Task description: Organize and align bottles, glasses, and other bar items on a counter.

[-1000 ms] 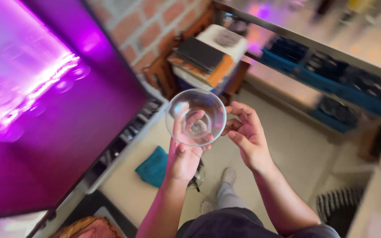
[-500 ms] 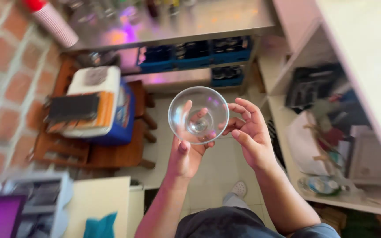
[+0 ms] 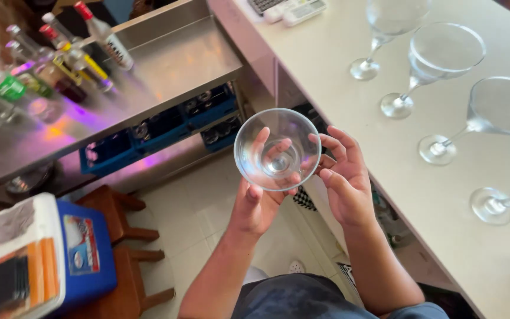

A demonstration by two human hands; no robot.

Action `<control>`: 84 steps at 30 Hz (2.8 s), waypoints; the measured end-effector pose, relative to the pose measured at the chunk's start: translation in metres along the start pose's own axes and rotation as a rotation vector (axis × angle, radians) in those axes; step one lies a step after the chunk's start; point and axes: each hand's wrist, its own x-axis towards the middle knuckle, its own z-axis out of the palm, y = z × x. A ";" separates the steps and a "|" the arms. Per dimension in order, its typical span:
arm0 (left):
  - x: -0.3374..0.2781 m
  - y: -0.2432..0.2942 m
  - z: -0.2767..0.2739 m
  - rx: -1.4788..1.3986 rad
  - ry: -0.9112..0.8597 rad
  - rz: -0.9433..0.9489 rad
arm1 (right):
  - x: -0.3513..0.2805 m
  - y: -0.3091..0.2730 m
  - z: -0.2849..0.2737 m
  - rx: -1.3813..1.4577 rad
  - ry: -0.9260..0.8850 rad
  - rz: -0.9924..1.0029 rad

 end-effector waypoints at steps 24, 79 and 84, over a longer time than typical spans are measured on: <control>0.294 0.020 -0.098 -0.196 -0.455 -0.428 | 0.162 0.053 -0.001 -0.361 0.507 -0.334; 0.482 -0.079 -0.129 -0.110 -0.602 -0.742 | 0.275 0.105 -0.025 -0.585 0.949 -0.500; 0.478 -0.053 -0.142 0.154 -0.532 -0.586 | 0.271 0.109 -0.018 -0.608 0.966 -0.489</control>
